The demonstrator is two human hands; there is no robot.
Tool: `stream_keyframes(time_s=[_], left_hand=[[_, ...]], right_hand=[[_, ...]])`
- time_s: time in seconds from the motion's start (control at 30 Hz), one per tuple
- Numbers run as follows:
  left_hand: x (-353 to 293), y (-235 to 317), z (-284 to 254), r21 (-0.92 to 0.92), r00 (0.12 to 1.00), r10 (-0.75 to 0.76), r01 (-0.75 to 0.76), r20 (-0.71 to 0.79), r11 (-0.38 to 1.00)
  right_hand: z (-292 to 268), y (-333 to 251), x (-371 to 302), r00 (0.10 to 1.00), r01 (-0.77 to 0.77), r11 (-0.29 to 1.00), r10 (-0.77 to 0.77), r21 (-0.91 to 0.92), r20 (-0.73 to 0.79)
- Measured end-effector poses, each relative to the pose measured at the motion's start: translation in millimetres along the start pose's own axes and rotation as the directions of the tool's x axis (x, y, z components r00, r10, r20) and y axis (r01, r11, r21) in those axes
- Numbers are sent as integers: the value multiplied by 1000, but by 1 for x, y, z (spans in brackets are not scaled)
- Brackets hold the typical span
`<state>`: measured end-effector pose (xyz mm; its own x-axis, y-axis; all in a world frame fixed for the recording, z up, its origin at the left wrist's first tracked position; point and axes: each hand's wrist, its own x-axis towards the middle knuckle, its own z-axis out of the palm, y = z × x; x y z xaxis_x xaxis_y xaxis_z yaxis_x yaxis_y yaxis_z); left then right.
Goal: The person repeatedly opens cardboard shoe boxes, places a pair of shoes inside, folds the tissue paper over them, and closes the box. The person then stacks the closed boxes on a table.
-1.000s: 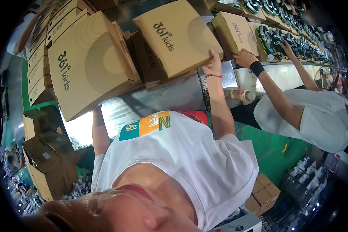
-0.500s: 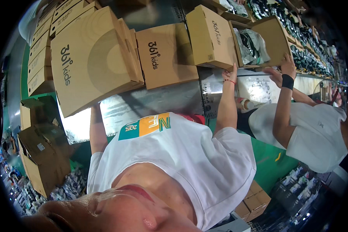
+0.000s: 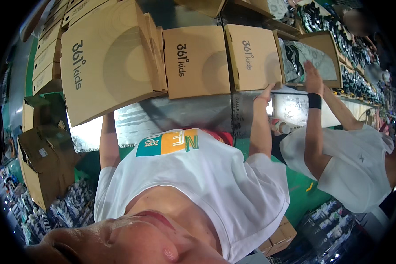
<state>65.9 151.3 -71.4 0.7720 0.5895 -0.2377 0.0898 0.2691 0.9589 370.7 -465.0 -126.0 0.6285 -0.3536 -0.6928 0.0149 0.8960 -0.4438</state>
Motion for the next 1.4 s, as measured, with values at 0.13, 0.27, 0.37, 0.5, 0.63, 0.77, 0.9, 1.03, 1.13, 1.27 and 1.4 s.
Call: stream_keyframes(time_s=[0.13,0.27,0.37,0.5,0.63,0.77,0.9,1.03,1.13,1.27,1.4], left_hand=[[-3,3,1,3,1000,2,-2,-13,1000],[-6,1,1,-13,1000,0,0,-21,1000],[-4,1,1,-20,1000,7,-8,-22,1000],[-3,2,5,-33,1000,4,-5,-19,999],[-1,3,11,-54,1000,4,-4,-6,999],[0,1,22,-68,1000,1,-1,-3,998],[-7,0,26,-85,1000,-3,2,-9,996],[-7,12,25,-86,1000,10,-10,-2,996],[5,29,23,-84,1000,16,-15,7,996],[15,54,14,-75,1000,15,-15,0,997],[12,70,9,-34,999,26,-27,-34,999]], right_hand=[[-51,70,-111,996,7,570,-79,-822,-46],[-57,111,-215,829,-350,373,550,-859,-98],[-31,134,-214,692,-497,394,718,-773,-79],[-19,138,-203,721,-422,455,692,-784,14],[-6,139,-194,835,-362,538,550,-761,-9],[-3,120,-211,926,-227,597,377,-770,19],[66,124,-302,791,199,600,369,-775,489],[126,143,-333,436,544,472,548,-694,714],[159,162,-340,359,589,437,611,-679,705],[181,169,-337,336,740,216,702,-637,628],[167,177,-348,370,846,53,658,-531,656]])
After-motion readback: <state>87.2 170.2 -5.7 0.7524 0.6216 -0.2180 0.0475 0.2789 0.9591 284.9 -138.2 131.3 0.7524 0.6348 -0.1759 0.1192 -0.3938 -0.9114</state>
